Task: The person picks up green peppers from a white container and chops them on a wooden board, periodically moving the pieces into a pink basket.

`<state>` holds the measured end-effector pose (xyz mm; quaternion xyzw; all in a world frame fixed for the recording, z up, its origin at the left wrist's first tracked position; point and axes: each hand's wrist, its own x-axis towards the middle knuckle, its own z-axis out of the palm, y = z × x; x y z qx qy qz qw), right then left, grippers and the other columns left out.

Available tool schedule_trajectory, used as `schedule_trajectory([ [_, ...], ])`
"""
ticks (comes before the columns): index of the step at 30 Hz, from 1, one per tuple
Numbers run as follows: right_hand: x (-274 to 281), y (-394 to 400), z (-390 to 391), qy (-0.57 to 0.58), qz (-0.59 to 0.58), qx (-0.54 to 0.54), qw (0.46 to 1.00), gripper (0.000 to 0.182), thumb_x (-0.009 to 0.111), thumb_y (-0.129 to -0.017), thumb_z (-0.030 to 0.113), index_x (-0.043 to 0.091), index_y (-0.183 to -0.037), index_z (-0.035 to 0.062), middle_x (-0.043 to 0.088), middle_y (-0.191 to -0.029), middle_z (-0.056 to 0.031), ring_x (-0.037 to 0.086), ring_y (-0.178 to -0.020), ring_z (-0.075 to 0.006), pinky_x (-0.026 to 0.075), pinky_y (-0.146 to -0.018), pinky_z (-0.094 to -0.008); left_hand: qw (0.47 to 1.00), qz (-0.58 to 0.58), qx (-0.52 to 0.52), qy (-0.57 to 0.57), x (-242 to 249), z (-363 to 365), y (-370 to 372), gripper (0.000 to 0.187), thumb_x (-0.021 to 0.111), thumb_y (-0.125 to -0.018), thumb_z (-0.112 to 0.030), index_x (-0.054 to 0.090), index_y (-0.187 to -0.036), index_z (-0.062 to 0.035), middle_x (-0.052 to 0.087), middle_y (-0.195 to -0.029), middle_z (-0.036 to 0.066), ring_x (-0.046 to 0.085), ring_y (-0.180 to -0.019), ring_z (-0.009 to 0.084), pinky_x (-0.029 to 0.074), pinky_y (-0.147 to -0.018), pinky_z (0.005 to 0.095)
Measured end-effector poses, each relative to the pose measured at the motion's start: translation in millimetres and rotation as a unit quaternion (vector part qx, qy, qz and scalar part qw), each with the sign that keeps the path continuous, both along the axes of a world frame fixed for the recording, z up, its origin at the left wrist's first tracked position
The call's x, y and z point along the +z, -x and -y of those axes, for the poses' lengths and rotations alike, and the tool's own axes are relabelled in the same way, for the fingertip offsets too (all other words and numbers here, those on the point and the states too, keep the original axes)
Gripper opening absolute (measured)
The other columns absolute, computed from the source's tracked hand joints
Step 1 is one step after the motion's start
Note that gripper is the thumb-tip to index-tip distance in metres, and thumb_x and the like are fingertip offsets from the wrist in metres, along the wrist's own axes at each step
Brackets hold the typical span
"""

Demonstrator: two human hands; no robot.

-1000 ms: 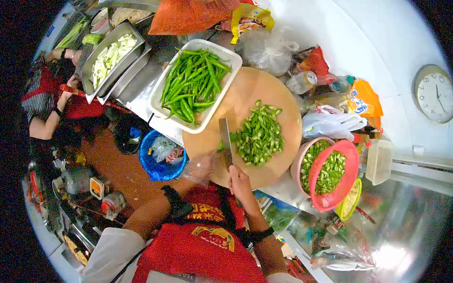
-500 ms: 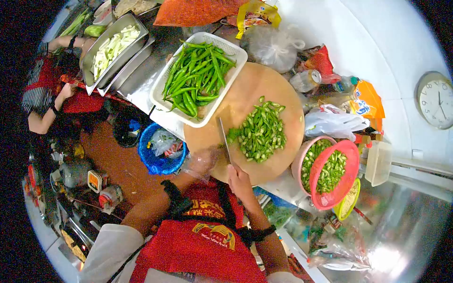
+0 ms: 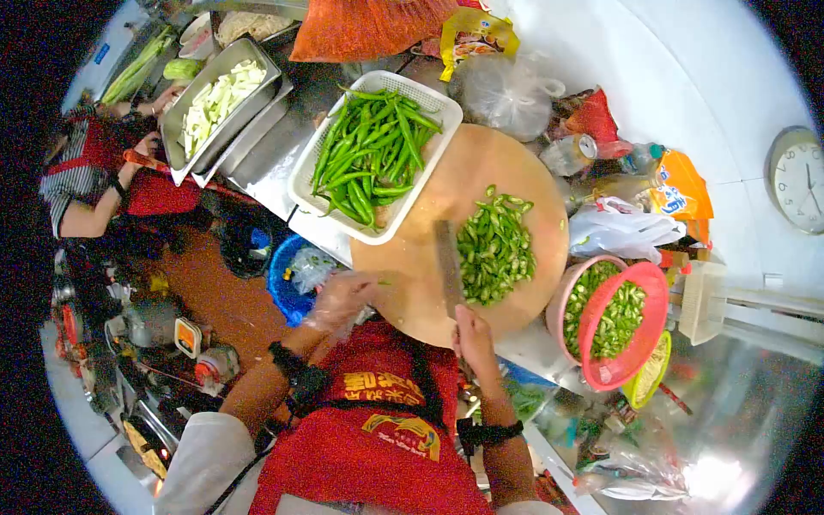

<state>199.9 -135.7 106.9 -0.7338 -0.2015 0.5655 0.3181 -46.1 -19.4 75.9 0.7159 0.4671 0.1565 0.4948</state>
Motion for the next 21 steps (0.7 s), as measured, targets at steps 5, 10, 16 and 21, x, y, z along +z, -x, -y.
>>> schedule_trajectory([
  [5,-2,2,12,-0.034,0.014,-0.038,0.999,0.042,0.042,-0.096,0.04,0.057,-0.1,0.002,0.044,-0.047,-0.0005,0.04,-0.033,-0.0102,0.033,-0.034,-0.0251,0.951,-0.211,0.207,-0.092,6,-37,95,0.048,0.068,-0.076,-0.017,0.054,-0.12,-0.0043,0.057,-0.11,0.023,0.056,-0.099,0.0346,0.045,-0.087,0.0401],
  [10,-17,14,12,-0.04,0.042,0.029,0.998,0.044,0.043,-0.095,0.039,0.058,-0.101,-0.0015,0.048,-0.048,-0.0035,0.047,-0.039,-0.0119,0.036,-0.038,-0.029,0.916,-0.111,0.242,-0.301,45,-106,73,0.024,0.056,-0.082,-0.006,0.061,-0.104,0.0013,0.061,-0.105,0.021,0.059,-0.097,0.0346,0.047,-0.085,0.0382],
  [16,-16,10,10,-0.085,0.06,0.03,0.994,0.04,0.04,-0.097,0.04,0.052,-0.087,0.0039,0.044,-0.049,-0.0007,0.04,-0.037,-0.0087,0.032,-0.036,-0.0247,0.848,-0.001,-0.059,-0.526,55,-221,-57,0.037,0.05,-0.08,-0.003,0.059,-0.115,-0.0083,0.063,-0.104,0.014,0.061,-0.095,0.0311,0.05,-0.083,0.0396],
  [21,-13,6,9,-0.034,0.044,0.027,0.998,0.044,0.043,-0.095,0.041,0.057,-0.113,0.0032,0.046,-0.054,-0.0028,0.046,-0.049,-0.011,0.039,-0.048,-0.0296,0.828,-0.334,-0.156,-0.422,62,-242,-116,0.038,0.05,-0.077,-0.004,0.062,-0.111,-0.0165,0.061,-0.096,0.011,0.062,-0.088,0.0294,0.051,-0.075,0.0414],
])
